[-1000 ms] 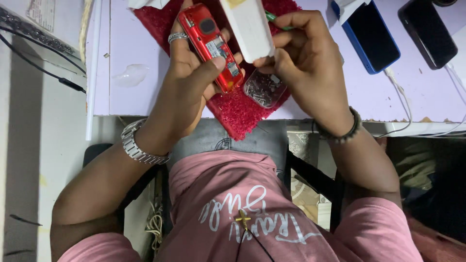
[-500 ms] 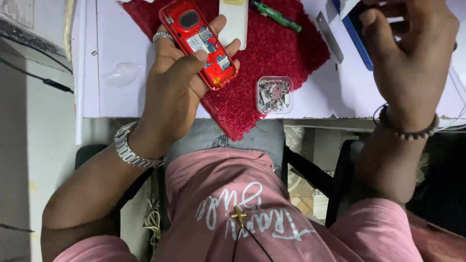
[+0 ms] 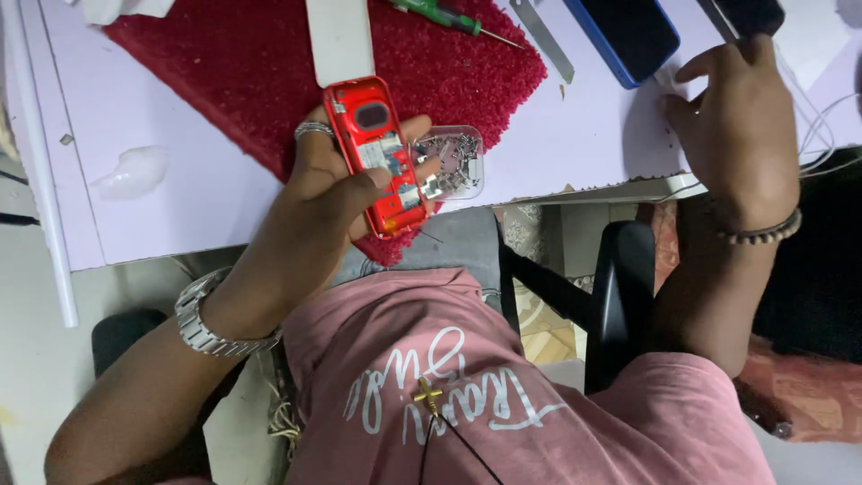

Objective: Disassembling and reassembling a red mobile phone using a screwdriver

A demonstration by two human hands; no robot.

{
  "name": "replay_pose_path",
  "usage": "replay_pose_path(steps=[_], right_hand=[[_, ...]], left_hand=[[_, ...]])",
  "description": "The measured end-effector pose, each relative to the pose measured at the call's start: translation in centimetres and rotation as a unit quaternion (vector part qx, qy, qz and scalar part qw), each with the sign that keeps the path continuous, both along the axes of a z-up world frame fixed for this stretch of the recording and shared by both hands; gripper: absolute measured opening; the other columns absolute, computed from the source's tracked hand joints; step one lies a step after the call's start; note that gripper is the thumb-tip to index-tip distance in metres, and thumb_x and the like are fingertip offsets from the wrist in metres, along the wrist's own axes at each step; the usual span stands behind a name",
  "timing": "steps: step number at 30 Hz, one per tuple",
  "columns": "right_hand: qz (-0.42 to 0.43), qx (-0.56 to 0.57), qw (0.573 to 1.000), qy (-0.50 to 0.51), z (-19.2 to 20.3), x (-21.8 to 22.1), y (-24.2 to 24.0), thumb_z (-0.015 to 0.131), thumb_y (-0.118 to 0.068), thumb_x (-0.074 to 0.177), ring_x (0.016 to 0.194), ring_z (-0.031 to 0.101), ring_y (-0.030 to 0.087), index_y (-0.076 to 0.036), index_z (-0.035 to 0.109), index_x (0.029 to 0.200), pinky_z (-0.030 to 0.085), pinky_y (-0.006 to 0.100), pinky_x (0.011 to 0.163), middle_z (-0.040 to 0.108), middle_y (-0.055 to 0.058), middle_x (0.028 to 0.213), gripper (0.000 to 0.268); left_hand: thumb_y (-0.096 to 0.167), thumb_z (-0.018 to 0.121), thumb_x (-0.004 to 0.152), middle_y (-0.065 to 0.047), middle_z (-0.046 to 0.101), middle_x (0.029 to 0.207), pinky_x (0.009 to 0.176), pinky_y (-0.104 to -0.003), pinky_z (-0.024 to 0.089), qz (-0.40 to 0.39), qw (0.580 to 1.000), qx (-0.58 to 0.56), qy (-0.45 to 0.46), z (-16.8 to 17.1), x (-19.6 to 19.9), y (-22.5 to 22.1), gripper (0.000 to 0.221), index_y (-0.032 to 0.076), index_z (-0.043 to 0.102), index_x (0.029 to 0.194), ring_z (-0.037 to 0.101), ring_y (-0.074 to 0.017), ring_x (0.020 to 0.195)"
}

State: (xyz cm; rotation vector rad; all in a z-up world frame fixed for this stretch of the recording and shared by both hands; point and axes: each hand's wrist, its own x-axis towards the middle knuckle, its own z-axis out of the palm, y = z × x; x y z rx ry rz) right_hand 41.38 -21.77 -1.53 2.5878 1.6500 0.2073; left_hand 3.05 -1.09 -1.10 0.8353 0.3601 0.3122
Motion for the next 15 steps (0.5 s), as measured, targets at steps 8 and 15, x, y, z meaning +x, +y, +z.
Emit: replay_pose_path(steps=[8, 15], right_hand=[[0.06, 0.13, 0.989, -0.039, -4.1, 2.6, 0.6, 0.091, -0.004, 0.104, 0.089, 0.067, 0.036, -0.006, 0.093, 0.113, 0.053, 0.045, 0.073, 0.072, 0.02, 0.101, 0.01], [0.09, 0.156, 0.982, -0.056, -6.0, 4.9, 0.0, 0.091, 0.001, 0.105, 0.083, 0.068, 0.036, -0.005, 0.092, 0.115, 0.048, 0.043, 0.065, 0.069, 0.019, 0.108, 0.012]], left_hand=[[0.013, 0.054, 0.108, -0.021, 0.042, 0.174, 0.109, -0.05, 0.064, 0.108, 0.992, 0.069, -0.017, -0.7, -1.0, 1.1, 0.057, 0.021, 0.024, 0.156, 0.054, -0.0463, 0.157], [0.017, 0.065, 0.106, -0.032, 0.039, 0.173, 0.119, -0.064, 0.056, 0.092, 0.99, -0.002, -0.107, -0.3, -1.6, 2.0, 0.059, 0.017, 0.029, 0.153, 0.052, -0.0537, 0.156]])
